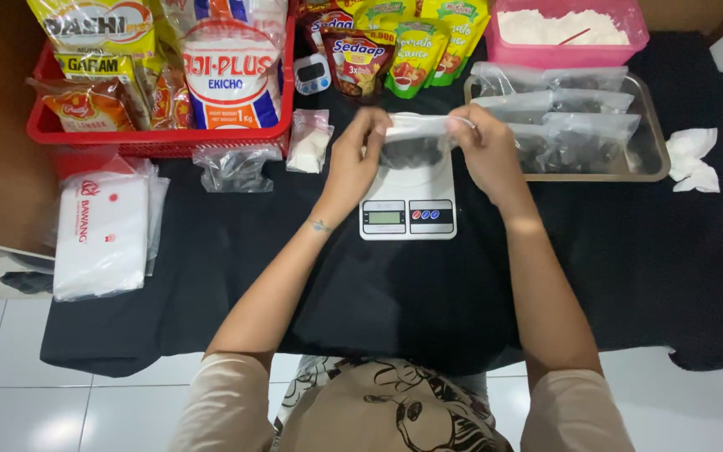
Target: Packaging and weighing small food items into plastic bags
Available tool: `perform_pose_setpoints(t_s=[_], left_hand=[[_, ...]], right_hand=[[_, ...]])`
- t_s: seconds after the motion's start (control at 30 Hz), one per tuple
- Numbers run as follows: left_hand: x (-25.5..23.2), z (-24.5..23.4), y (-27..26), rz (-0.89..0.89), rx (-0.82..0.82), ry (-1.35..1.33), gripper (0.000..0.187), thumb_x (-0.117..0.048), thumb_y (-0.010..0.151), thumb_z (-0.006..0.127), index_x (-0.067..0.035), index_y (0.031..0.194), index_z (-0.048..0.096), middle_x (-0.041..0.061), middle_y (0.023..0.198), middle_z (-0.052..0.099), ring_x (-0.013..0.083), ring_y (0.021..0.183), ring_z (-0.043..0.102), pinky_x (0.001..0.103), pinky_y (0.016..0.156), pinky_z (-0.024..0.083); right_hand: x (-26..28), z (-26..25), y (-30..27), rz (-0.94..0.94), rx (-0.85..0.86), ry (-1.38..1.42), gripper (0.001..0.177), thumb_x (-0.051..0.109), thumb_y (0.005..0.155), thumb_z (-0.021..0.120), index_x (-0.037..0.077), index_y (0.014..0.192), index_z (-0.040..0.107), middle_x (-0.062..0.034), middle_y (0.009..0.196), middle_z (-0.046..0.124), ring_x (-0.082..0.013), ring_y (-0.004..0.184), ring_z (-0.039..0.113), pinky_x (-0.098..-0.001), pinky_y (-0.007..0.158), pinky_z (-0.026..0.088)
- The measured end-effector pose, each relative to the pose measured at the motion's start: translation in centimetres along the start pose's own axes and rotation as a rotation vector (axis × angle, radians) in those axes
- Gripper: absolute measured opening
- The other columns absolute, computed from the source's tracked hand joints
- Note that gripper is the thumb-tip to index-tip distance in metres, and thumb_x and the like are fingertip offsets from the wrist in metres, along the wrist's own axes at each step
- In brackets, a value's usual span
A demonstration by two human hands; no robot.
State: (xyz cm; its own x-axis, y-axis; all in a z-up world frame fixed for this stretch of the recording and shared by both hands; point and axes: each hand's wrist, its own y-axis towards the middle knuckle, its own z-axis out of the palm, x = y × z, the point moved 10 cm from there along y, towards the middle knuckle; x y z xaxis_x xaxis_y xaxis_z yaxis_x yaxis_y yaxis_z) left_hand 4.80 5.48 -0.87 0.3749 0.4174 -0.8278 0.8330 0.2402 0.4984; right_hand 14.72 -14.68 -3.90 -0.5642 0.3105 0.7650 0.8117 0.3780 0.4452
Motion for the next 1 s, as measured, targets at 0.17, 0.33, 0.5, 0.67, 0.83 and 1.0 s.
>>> perform_pose_setpoints(t_s=[0.17, 0.33, 0.5, 0.67, 0.83, 1.0], left_hand=[[2.2, 0.1, -1.0, 0.003, -0.002, 0.005, 0.023, -0.006, 0.1, 0.063, -0.012, 0.121, 0.069, 0.01, 0.105, 0.071, 0.0259, 0.091, 0.069, 0.034, 0.082, 0.057], [3.1, 0.3, -1.0, 0.059, 0.006, 0.009, 0.039, 0.0, 0.091, 0.074, -0.01, 0.128, 0.071, 0.009, 0.107, 0.068, 0.0233, 0.094, 0.067, 0.029, 0.083, 0.058], [3.3, 0.2, -1.2, 0.095, 0.033, 0.06, 0.032, -0.002, 0.093, 0.074, -0.006, 0.125, 0.072, 0.011, 0.096, 0.065, 0.025, 0.087, 0.067, 0.03, 0.079, 0.058], [1.5, 0.0, -1.0, 0.153, 0.07, 0.134, 0.021, -0.005, 0.095, 0.072, -0.006, 0.116, 0.074, 0.01, 0.09, 0.061, 0.0285, 0.086, 0.067, 0.036, 0.08, 0.057], [0.4, 0.1, -1.0, 0.225, 0.057, 0.255, 0.009, -0.015, 0.098, 0.071, -0.008, 0.103, 0.073, 0.011, 0.093, 0.056, 0.035, 0.09, 0.063, 0.043, 0.085, 0.053], [2.4, 0.5, -0.8, 0.082, 0.088, 0.138, 0.011, -0.022, 0.1, 0.07, -0.012, 0.096, 0.07, 0.008, 0.084, 0.062, 0.0316, 0.087, 0.067, 0.041, 0.079, 0.054]], right_hand=[[-0.6, 0.5, -0.6, 0.149, -0.066, 0.223, 0.008, 0.016, 0.108, 0.06, 0.014, 0.115, 0.062, -0.0012, 0.081, 0.061, -0.0097, 0.075, 0.056, -0.0256, 0.072, 0.047], [1.3, 0.3, -0.9, 0.164, -0.075, 0.288, 0.01, 0.017, 0.11, 0.061, 0.012, 0.114, 0.069, -0.0001, 0.083, 0.057, -0.0075, 0.082, 0.054, -0.0214, 0.077, 0.046], [2.9, 0.4, -1.6, -0.048, -0.011, 0.128, 0.034, 0.013, 0.086, 0.093, 0.015, 0.117, 0.08, -0.0081, 0.093, 0.061, -0.0108, 0.083, 0.055, -0.0262, 0.079, 0.046], [2.2, 0.8, -1.4, -0.157, 0.015, 0.095, 0.037, 0.009, 0.086, 0.092, 0.012, 0.121, 0.079, -0.0085, 0.093, 0.054, -0.0173, 0.085, 0.058, -0.0319, 0.082, 0.047], [1.5, 1.3, -1.4, -0.234, -0.009, -0.058, 0.012, 0.016, 0.095, 0.086, 0.012, 0.106, 0.082, -0.0078, 0.097, 0.055, -0.0249, 0.084, 0.062, -0.0371, 0.078, 0.051], [1.3, 1.6, -1.1, -0.137, 0.006, 0.073, 0.021, 0.02, 0.105, 0.076, 0.009, 0.088, 0.074, -0.006, 0.095, 0.062, -0.0209, 0.089, 0.065, -0.0294, 0.076, 0.046]])
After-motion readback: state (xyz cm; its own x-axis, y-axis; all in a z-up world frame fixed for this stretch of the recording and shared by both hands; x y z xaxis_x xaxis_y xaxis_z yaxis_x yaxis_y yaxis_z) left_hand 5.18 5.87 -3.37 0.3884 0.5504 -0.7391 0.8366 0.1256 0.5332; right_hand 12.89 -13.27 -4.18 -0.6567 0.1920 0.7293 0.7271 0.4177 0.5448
